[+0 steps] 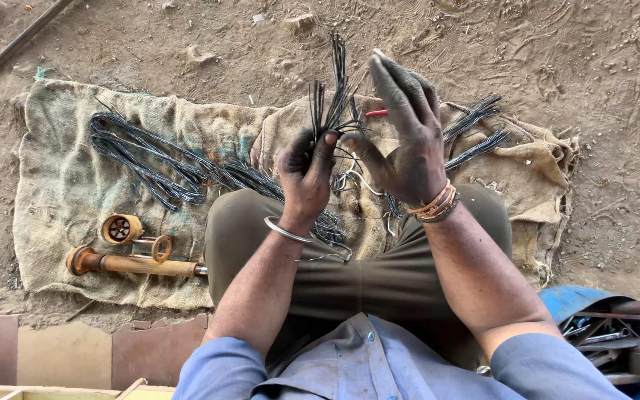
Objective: The person sits on the ground and separates a bundle of dark wire strands, pulling individual wires out of the bundle by hand and fanning them apart. They gather the separated wires into a spread group and set the finished strands on the cloth beside them.
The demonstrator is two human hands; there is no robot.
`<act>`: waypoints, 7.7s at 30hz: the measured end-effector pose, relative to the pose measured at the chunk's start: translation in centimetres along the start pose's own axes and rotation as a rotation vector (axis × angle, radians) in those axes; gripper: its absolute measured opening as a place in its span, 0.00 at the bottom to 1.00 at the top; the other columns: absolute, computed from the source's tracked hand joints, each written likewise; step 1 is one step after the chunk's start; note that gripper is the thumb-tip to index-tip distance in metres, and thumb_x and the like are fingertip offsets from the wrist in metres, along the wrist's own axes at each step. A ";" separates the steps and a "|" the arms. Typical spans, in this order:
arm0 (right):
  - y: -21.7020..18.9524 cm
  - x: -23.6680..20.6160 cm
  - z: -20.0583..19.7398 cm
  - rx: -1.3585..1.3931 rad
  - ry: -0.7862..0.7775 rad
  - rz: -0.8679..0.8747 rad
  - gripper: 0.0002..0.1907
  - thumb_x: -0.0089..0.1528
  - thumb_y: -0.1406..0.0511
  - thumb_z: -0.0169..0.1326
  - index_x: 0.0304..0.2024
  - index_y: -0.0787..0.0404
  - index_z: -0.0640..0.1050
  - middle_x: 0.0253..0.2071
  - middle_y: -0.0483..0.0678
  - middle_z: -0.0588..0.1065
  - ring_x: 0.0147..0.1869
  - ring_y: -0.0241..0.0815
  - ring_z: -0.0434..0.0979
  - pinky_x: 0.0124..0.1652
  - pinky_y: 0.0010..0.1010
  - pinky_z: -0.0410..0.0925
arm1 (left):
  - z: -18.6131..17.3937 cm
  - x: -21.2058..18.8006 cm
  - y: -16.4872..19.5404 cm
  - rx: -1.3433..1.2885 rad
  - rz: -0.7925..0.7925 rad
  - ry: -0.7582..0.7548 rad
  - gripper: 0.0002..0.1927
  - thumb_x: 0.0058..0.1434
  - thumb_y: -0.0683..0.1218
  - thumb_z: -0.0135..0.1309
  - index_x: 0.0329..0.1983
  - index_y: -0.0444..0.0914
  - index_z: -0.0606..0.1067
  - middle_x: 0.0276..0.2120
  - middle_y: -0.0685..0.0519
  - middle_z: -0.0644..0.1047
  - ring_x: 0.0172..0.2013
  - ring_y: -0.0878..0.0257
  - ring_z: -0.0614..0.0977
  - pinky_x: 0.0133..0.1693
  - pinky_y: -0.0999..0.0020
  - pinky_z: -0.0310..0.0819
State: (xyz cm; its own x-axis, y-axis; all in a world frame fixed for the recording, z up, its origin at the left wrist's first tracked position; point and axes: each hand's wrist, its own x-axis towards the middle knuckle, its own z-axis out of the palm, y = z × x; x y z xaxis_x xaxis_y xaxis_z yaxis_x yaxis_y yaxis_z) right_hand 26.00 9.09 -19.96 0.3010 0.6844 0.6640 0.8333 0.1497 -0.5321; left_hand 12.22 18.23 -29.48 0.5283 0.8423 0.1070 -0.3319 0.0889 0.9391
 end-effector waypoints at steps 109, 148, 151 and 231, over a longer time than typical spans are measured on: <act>4.0 -0.5 -0.3 0.064 -0.185 0.200 0.42 0.74 0.38 0.26 0.39 0.54 0.86 0.48 0.45 0.84 0.62 0.42 0.82 0.65 0.39 0.68 | 0.3 -0.1 -0.5 0.218 0.032 -0.022 0.08 0.71 0.45 0.58 0.44 0.34 0.81 0.23 0.61 0.73 0.24 0.76 0.69 0.25 0.77 0.57; -1.1 -1.0 1.5 0.282 0.171 -0.149 0.49 0.64 0.29 0.34 0.67 0.60 0.68 0.69 0.56 0.66 0.75 0.46 0.67 0.71 0.50 0.63 | 0.5 -0.4 -0.4 0.350 0.113 -0.075 0.12 0.72 0.49 0.56 0.48 0.36 0.81 0.23 0.58 0.76 0.25 0.73 0.74 0.26 0.73 0.64; 0.8 -1.0 1.0 0.345 0.049 -0.002 0.53 0.66 0.31 0.31 0.73 0.65 0.50 0.74 0.61 0.60 0.80 0.46 0.71 0.72 0.49 0.65 | 0.9 -0.4 0.2 0.388 0.150 -0.086 0.13 0.72 0.50 0.56 0.47 0.36 0.82 0.20 0.60 0.74 0.23 0.73 0.71 0.25 0.73 0.61; 2.2 -1.9 -1.4 0.308 -0.048 -0.007 0.53 0.64 0.29 0.30 0.79 0.55 0.48 0.75 0.56 0.58 0.66 0.49 0.84 0.68 0.46 0.69 | 1.6 -1.1 -1.0 0.226 0.134 -0.143 0.09 0.74 0.44 0.54 0.51 0.34 0.80 0.21 0.62 0.68 0.24 0.75 0.66 0.25 0.74 0.58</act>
State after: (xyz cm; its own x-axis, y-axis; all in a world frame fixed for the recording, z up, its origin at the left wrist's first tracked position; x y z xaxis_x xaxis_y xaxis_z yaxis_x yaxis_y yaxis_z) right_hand 27.84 7.13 -21.67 0.2673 0.7143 0.6468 0.6538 0.3586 -0.6663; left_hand 13.21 16.34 -29.98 0.6015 0.7538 0.2646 -0.2318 -0.1523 0.9608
